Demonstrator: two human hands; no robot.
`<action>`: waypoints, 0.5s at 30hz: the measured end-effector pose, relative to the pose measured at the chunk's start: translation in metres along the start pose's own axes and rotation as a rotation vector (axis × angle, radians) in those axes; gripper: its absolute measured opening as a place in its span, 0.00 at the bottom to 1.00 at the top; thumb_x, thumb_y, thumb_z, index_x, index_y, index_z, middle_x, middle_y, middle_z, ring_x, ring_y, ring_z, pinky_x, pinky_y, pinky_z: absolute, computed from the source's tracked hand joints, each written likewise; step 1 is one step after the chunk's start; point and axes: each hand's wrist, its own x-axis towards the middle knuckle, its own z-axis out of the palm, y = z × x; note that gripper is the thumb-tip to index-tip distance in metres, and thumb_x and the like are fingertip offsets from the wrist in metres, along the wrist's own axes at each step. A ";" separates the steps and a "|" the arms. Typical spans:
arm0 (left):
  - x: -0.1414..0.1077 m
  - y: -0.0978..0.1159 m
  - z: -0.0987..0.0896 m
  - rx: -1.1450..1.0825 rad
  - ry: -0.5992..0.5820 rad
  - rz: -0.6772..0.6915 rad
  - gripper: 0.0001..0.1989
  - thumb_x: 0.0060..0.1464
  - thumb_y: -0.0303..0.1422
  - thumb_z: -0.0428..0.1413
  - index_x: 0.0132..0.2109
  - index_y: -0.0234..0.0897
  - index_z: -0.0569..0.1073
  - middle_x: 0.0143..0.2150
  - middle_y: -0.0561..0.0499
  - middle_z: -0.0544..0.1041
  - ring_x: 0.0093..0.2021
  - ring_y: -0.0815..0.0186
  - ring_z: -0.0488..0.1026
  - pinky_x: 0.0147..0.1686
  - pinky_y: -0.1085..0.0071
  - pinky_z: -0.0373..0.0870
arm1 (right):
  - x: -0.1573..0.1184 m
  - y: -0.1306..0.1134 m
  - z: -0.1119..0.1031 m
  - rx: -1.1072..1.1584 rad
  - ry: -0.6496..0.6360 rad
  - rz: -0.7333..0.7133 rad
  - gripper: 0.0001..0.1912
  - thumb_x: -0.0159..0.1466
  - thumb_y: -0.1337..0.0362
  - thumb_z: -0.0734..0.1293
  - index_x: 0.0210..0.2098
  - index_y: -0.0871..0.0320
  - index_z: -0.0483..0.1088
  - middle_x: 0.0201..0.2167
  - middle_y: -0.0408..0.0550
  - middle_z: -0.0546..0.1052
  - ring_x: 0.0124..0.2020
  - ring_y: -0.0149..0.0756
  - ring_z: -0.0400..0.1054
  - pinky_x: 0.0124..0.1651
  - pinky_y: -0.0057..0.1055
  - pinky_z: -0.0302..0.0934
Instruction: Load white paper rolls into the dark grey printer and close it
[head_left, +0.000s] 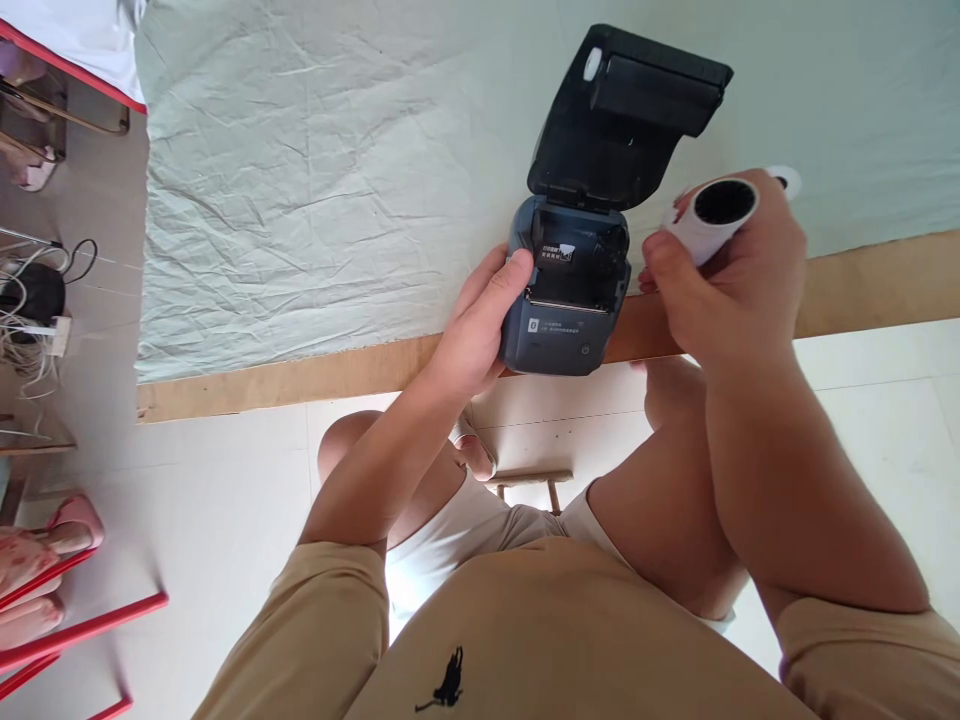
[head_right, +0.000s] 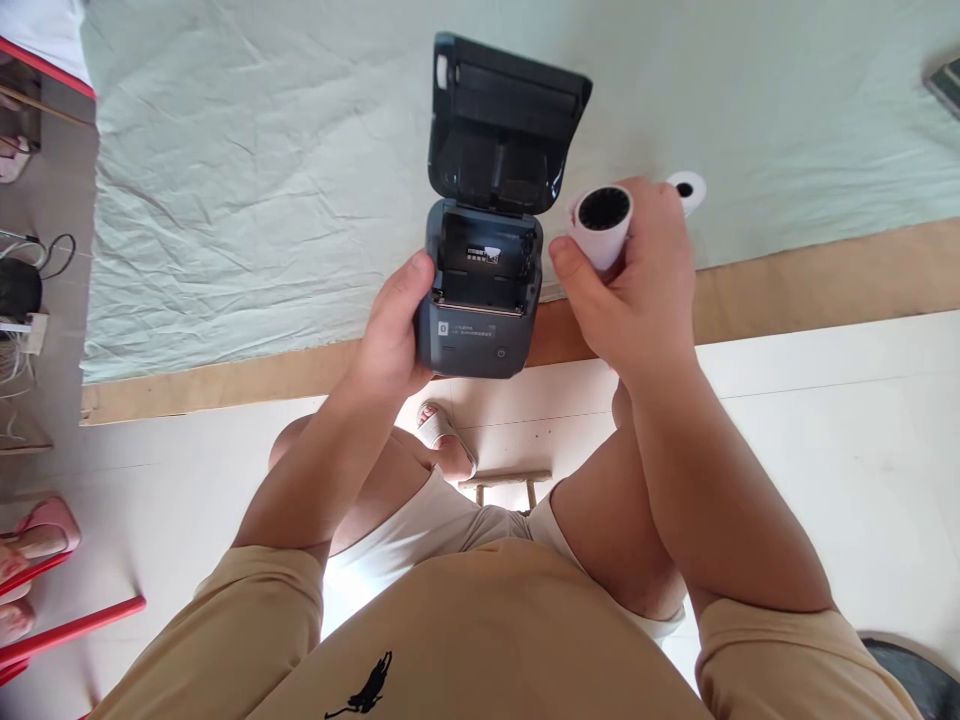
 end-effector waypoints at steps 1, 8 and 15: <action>0.000 0.000 0.000 -0.004 0.000 0.002 0.21 0.77 0.57 0.58 0.49 0.45 0.79 0.41 0.50 0.84 0.48 0.53 0.92 0.36 0.62 0.85 | -0.001 -0.001 0.000 -0.060 0.030 -0.005 0.13 0.76 0.49 0.72 0.55 0.44 0.71 0.53 0.55 0.82 0.54 0.58 0.81 0.56 0.61 0.80; 0.000 -0.001 0.001 -0.009 0.002 0.004 0.20 0.78 0.56 0.57 0.49 0.44 0.79 0.41 0.51 0.83 0.46 0.56 0.90 0.35 0.65 0.83 | 0.001 -0.008 0.002 -0.217 0.042 0.058 0.32 0.64 0.61 0.78 0.67 0.44 0.74 0.48 0.50 0.89 0.48 0.58 0.85 0.52 0.59 0.81; -0.001 -0.001 0.000 -0.002 -0.009 -0.011 0.24 0.79 0.58 0.56 0.52 0.44 0.81 0.44 0.51 0.84 0.48 0.57 0.92 0.33 0.69 0.82 | -0.004 0.006 -0.029 -0.218 0.414 -0.197 0.19 0.72 0.53 0.75 0.61 0.45 0.82 0.57 0.56 0.83 0.55 0.61 0.83 0.53 0.58 0.79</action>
